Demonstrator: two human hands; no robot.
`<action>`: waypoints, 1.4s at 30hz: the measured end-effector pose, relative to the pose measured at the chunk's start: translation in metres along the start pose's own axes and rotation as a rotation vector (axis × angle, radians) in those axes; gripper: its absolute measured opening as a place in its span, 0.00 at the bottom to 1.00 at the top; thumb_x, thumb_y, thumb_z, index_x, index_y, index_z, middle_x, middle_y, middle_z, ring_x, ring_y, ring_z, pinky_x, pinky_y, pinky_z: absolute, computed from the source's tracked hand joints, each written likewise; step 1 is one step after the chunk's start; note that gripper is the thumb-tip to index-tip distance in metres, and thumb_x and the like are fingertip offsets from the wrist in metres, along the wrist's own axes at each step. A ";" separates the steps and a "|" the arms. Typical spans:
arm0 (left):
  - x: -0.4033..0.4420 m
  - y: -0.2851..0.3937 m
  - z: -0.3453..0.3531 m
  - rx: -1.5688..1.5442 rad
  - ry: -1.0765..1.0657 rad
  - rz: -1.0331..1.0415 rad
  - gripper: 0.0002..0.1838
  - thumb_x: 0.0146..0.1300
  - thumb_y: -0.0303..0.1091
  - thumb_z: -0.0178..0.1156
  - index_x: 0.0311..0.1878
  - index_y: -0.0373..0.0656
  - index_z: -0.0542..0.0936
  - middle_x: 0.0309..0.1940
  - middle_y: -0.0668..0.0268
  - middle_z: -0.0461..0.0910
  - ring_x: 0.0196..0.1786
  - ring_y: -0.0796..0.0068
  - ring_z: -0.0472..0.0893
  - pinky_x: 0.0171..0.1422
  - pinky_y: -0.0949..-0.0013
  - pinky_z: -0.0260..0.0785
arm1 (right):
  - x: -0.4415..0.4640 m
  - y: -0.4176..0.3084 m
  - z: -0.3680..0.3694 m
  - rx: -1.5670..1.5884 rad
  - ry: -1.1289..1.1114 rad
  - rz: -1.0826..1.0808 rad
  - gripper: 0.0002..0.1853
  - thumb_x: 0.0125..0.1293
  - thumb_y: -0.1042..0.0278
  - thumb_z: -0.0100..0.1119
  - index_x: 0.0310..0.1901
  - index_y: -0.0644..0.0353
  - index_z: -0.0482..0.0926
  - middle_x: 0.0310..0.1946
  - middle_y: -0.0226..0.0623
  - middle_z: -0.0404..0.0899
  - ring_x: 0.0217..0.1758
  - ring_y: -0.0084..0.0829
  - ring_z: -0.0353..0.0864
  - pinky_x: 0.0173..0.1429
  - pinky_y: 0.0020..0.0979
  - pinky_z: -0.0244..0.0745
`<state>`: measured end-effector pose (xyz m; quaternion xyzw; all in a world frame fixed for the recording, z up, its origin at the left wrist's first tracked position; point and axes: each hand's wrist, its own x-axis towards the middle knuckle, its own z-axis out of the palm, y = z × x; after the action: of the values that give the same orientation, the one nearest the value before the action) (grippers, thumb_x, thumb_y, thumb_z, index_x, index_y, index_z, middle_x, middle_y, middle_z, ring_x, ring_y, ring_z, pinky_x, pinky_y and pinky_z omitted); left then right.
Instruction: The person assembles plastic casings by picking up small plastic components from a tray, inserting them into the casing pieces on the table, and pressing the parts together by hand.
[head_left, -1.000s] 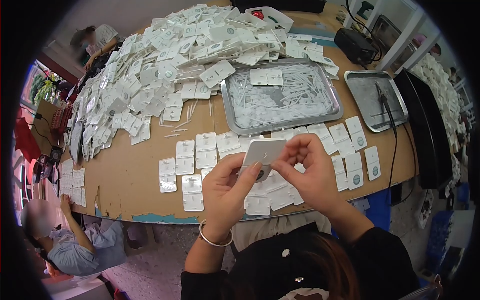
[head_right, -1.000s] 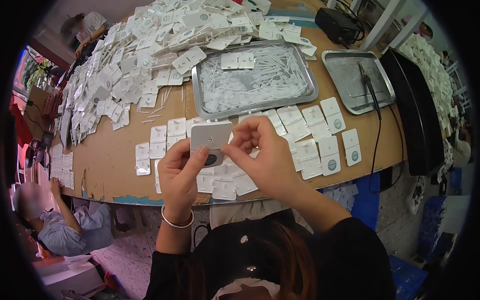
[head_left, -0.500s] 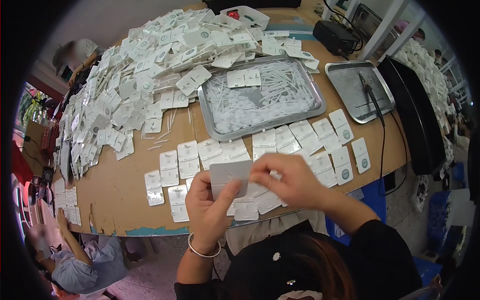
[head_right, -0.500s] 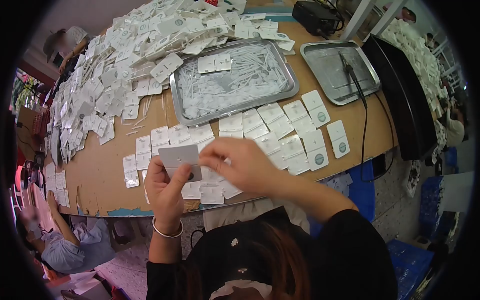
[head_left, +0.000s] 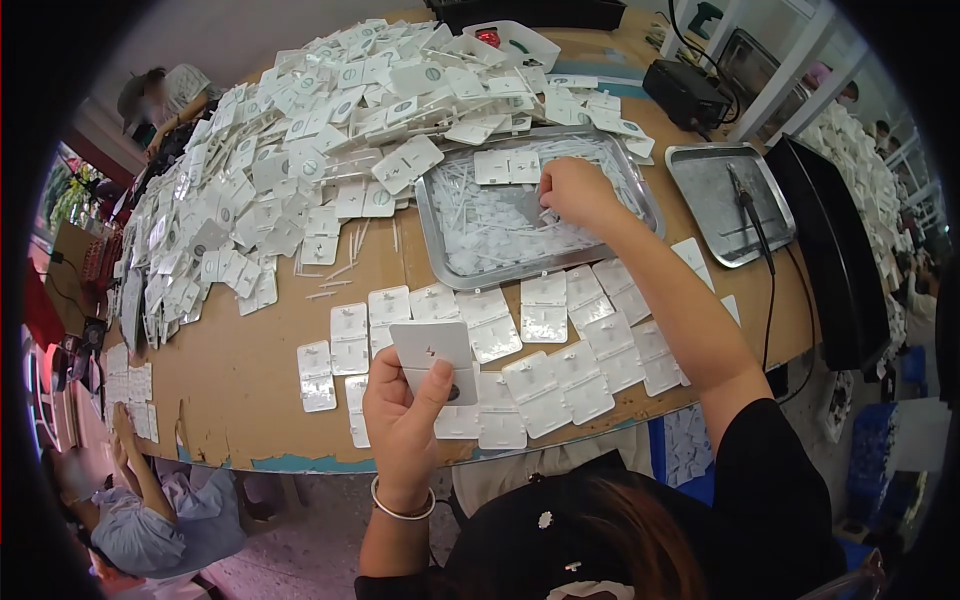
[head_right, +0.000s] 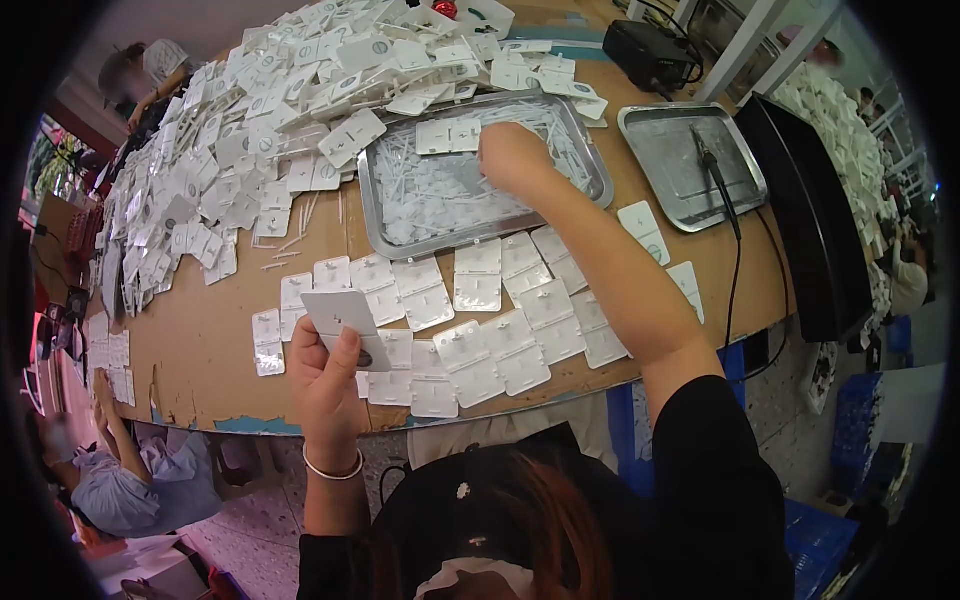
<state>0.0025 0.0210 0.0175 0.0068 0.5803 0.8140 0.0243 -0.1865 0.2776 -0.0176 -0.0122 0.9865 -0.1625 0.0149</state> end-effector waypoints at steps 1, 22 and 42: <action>0.001 0.001 0.001 -0.002 -0.006 -0.009 0.12 0.64 0.28 0.58 0.49 0.38 0.71 0.41 0.66 0.78 0.41 0.81 0.75 0.47 0.75 0.65 | -0.001 0.003 0.006 0.011 0.054 -0.051 0.09 0.51 0.65 0.64 0.33 0.57 0.82 0.37 0.40 0.81 0.43 0.41 0.80 0.46 0.39 0.75; -0.001 -0.002 0.005 -0.400 -0.043 -0.190 0.17 0.65 0.34 0.57 0.53 0.40 0.67 0.40 0.69 0.71 0.33 0.83 0.68 0.40 0.75 0.61 | -0.028 0.000 -0.004 0.615 0.052 -0.206 0.09 0.59 0.71 0.62 0.40 0.63 0.78 0.33 0.37 0.81 0.39 0.30 0.80 0.46 0.28 0.74; 0.006 -0.009 0.016 -0.422 -0.420 -0.161 0.28 0.65 0.42 0.44 0.62 0.31 0.66 0.47 0.57 0.76 0.38 0.70 0.76 0.44 0.67 0.71 | -0.154 -0.066 -0.042 0.574 0.329 -0.701 0.10 0.55 0.78 0.64 0.40 0.63 0.81 0.35 0.36 0.81 0.34 0.33 0.80 0.36 0.29 0.74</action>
<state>-0.0024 0.0395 0.0136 0.1237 0.3792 0.8929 0.2088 -0.0326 0.2326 0.0477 -0.3136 0.8276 -0.4232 -0.1942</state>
